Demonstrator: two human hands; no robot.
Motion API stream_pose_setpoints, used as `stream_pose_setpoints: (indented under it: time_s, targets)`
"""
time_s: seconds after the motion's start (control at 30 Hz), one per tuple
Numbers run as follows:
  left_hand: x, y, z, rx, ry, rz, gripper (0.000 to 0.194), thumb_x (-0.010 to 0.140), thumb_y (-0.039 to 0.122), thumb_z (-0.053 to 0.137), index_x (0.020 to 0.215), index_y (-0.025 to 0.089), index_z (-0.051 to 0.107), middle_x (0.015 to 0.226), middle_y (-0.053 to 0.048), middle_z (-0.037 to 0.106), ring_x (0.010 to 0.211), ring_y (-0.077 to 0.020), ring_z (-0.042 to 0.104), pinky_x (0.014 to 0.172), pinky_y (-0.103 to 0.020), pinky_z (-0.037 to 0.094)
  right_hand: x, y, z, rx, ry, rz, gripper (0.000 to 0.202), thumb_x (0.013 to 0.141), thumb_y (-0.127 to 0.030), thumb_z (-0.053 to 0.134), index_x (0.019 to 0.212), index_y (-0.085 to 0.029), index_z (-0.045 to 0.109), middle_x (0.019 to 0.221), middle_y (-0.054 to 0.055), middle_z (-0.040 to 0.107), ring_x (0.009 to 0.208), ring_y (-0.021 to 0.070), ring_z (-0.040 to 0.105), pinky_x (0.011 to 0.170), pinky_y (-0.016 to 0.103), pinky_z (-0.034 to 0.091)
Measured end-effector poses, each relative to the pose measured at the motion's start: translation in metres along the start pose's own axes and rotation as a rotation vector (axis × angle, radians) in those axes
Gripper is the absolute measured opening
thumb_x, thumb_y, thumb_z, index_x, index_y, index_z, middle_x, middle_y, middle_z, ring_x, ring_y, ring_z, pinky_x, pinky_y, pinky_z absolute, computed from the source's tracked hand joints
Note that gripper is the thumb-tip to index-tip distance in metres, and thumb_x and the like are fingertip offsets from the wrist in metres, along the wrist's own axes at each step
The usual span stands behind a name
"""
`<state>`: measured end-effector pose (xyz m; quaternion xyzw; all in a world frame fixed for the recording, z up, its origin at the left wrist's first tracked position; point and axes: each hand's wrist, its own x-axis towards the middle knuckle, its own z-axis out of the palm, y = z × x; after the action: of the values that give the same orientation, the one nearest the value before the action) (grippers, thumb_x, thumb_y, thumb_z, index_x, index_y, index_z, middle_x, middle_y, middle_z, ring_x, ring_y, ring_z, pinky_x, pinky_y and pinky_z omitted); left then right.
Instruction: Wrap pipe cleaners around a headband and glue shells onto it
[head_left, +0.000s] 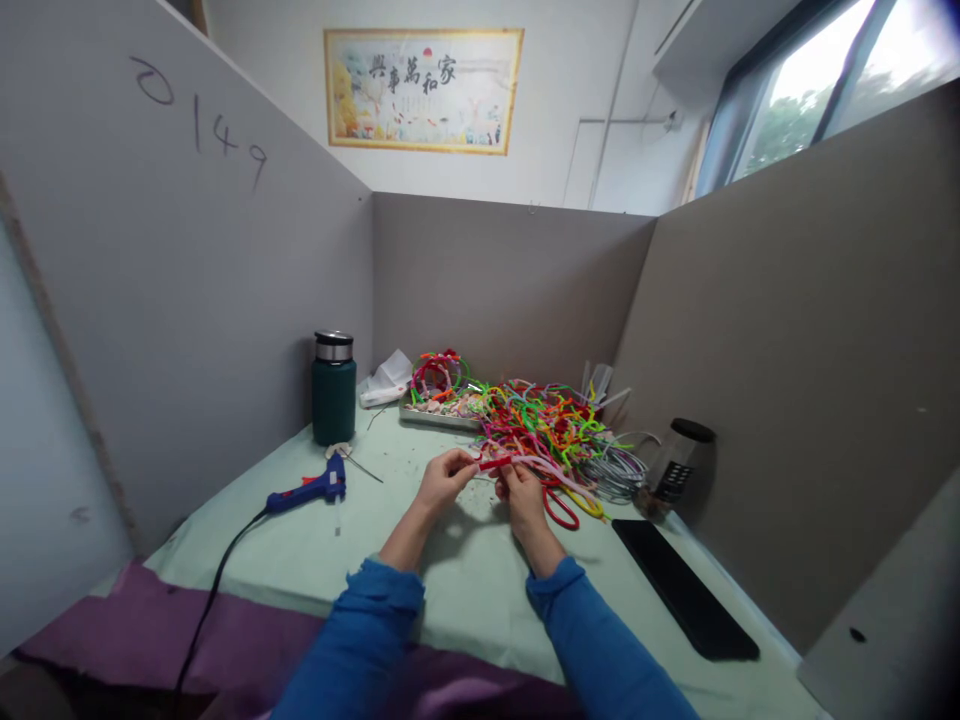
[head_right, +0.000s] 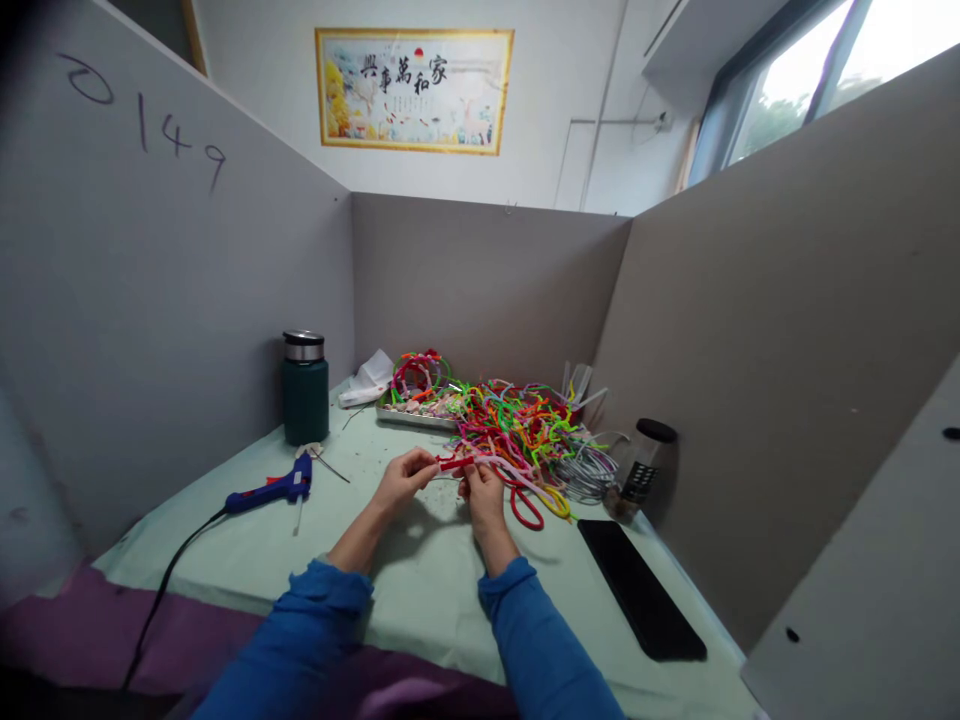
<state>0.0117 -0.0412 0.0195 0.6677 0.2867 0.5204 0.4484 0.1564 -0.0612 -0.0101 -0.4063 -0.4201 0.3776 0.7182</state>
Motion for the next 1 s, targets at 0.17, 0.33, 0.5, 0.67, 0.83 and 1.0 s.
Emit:
stream_pose_setpoints:
  time_s: [0.17,0.33,0.5,0.67,0.83,1.0]
  targets:
    - [-0.004,0.007,-0.002,0.074,-0.076,0.020,0.023,0.068,0.036,0.064,0.069,0.013,0.061,0.052,0.003,0.051,0.049,-0.0085,0.044,0.051,-0.021,0.033,0.004,-0.002,-0.006,0.151,-0.045,0.130,0.031,0.058,-0.041,0.075,0.073,-0.017,0.062,0.053,-0.005,0.054,0.042,0.0068,0.044,0.039,0.018,0.033]
    - [-0.007,0.009,-0.003,0.311,-0.171,0.099,0.015,0.071,0.026,0.061,0.069,0.013,0.068,0.056,0.000,0.058,0.052,-0.0099,0.047,0.053,-0.022,0.035,0.006,-0.011,-0.015,0.239,-0.100,0.325,0.027,0.060,-0.036,0.075,0.075,-0.016,0.064,0.060,-0.001,0.061,0.046,0.0099,0.051,0.043,0.021,0.040]
    - [-0.006,0.005,-0.003,0.509,-0.212,0.186,0.010,0.070,0.020,0.062,0.069,0.016,0.072,0.062,-0.003,0.064,0.057,-0.0123,0.052,0.061,-0.024,0.038,0.004,-0.015,-0.019,0.197,-0.144,0.352,0.021,0.064,-0.034,0.073,0.071,-0.015,0.066,0.063,0.003,0.065,0.055,0.0142,0.058,0.050,0.024,0.045]
    - [-0.008,0.001,-0.004,0.761,-0.234,0.266,0.010,0.073,0.020,0.063,0.070,0.021,0.073,0.063,-0.002,0.067,0.065,-0.0146,0.056,0.078,-0.029,0.036,0.002,-0.011,-0.013,0.100,-0.121,0.246,0.029,0.060,-0.039,0.075,0.074,-0.014,0.071,0.070,0.005,0.069,0.065,0.0168,0.061,0.062,0.027,0.047]
    - [-0.011,0.004,-0.002,0.939,-0.203,0.233,0.014,0.076,0.021,0.058,0.076,0.021,0.072,0.069,-0.003,0.068,0.072,-0.0150,0.058,0.080,-0.029,0.036,-0.003,-0.012,-0.006,-0.043,-0.053,0.094,0.033,0.059,-0.046,0.075,0.069,-0.015,0.072,0.073,0.005,0.071,0.071,0.0184,0.062,0.072,0.030,0.046]
    - [-0.011,0.006,-0.001,1.033,-0.131,0.228,0.016,0.079,0.023,0.055,0.077,0.020,0.071,0.069,-0.004,0.067,0.071,-0.0155,0.059,0.079,-0.030,0.035,-0.005,-0.012,-0.004,-0.145,-0.033,0.118,0.040,0.061,-0.052,0.071,0.074,-0.015,0.073,0.070,0.005,0.070,0.066,0.0188,0.061,0.064,0.030,0.046]
